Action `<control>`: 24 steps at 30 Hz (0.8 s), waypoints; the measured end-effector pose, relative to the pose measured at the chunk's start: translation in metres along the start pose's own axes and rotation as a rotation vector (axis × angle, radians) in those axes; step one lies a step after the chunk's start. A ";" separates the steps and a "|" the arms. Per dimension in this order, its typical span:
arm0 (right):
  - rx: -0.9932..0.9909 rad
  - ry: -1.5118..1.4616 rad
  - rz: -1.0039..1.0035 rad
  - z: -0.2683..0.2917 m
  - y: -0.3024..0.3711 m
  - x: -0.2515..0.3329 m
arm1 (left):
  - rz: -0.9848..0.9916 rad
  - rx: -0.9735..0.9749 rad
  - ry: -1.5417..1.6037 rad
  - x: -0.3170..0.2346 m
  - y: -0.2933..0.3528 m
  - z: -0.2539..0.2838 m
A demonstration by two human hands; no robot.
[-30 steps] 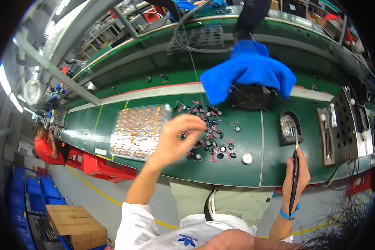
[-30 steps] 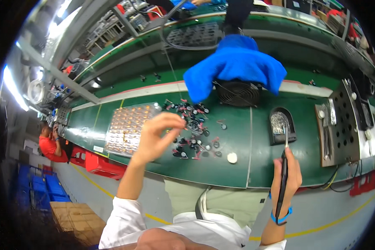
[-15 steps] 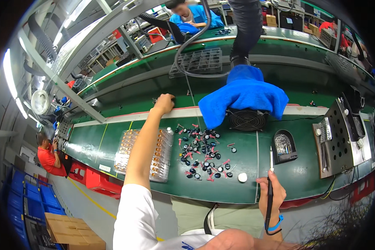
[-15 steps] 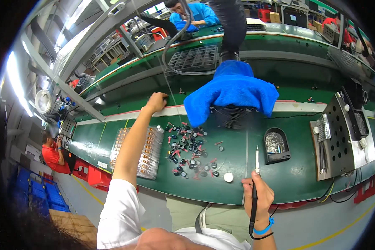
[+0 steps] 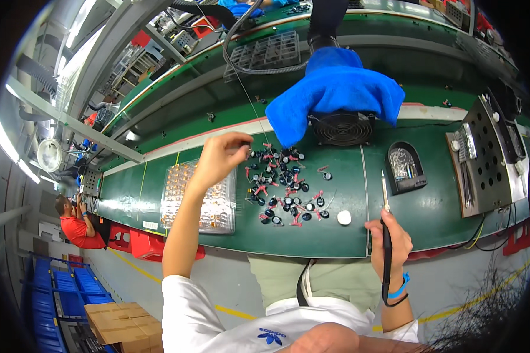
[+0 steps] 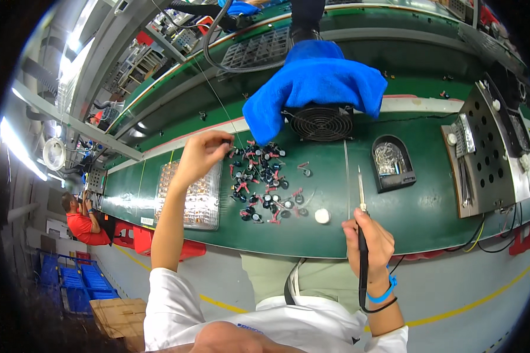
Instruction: Soldering wires to small circular electronic components at a factory workbench.
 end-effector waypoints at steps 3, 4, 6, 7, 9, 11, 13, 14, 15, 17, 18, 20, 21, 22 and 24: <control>0.004 0.008 0.019 -0.002 -0.002 -0.001 | 0.017 0.041 0.064 -0.026 0.045 -0.010; 0.009 0.010 0.032 -0.003 -0.002 0.000 | -0.016 0.028 0.090 -0.033 0.058 -0.013; 0.013 0.021 0.011 -0.002 0.001 0.000 | -0.021 0.044 -0.038 -0.042 0.073 -0.020; 0.013 0.026 0.001 -0.002 0.003 0.001 | -0.144 -0.027 -0.074 -0.048 0.077 -0.022; 0.010 0.034 -0.009 -0.001 0.003 0.000 | -0.208 -0.078 0.065 -0.047 0.089 -0.031; 0.007 -0.003 -0.035 0.000 0.004 0.000 | -0.156 -0.116 0.287 -0.050 0.099 -0.048; 0.011 -0.001 -0.034 -0.001 0.004 0.002 | -0.128 -0.160 0.531 -0.052 0.104 -0.064; 0.021 -0.013 -0.028 -0.001 0.004 0.004 | -0.122 -0.168 0.544 -0.057 0.106 -0.070; 0.040 -0.009 -0.035 -0.001 0.004 0.007 | -0.116 -0.176 0.558 -0.062 0.106 -0.076; 0.042 -0.023 -0.022 -0.004 0.003 0.009 | -0.148 -0.181 0.574 -0.072 0.105 -0.086; 0.070 -0.032 -0.053 -0.004 0.005 0.009 | -0.162 -0.173 0.574 -0.076 0.103 -0.091; 0.080 -0.021 -0.034 -0.004 0.005 0.007 | -0.142 -0.158 0.572 -0.089 0.100 -0.097; 0.089 -0.027 -0.008 -0.004 0.006 0.008 | -0.143 -0.149 0.585 -0.090 0.097 -0.103; 0.117 -0.032 -0.050 -0.003 0.007 0.009 | -0.234 -0.184 0.557 -0.091 0.093 -0.108; 0.139 -0.008 -0.056 -0.003 0.004 0.010 | -0.329 -0.245 0.523 -0.101 0.090 -0.114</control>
Point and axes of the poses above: each hand's wrist, its own y-axis away from the middle knuckle, its own z-axis out of the back of the hand, x = y × z, the point moved 3 cm from there along -y, towards the middle knuckle, and after that the axes turned 15 degrees about -y, right-handed, at the moved point
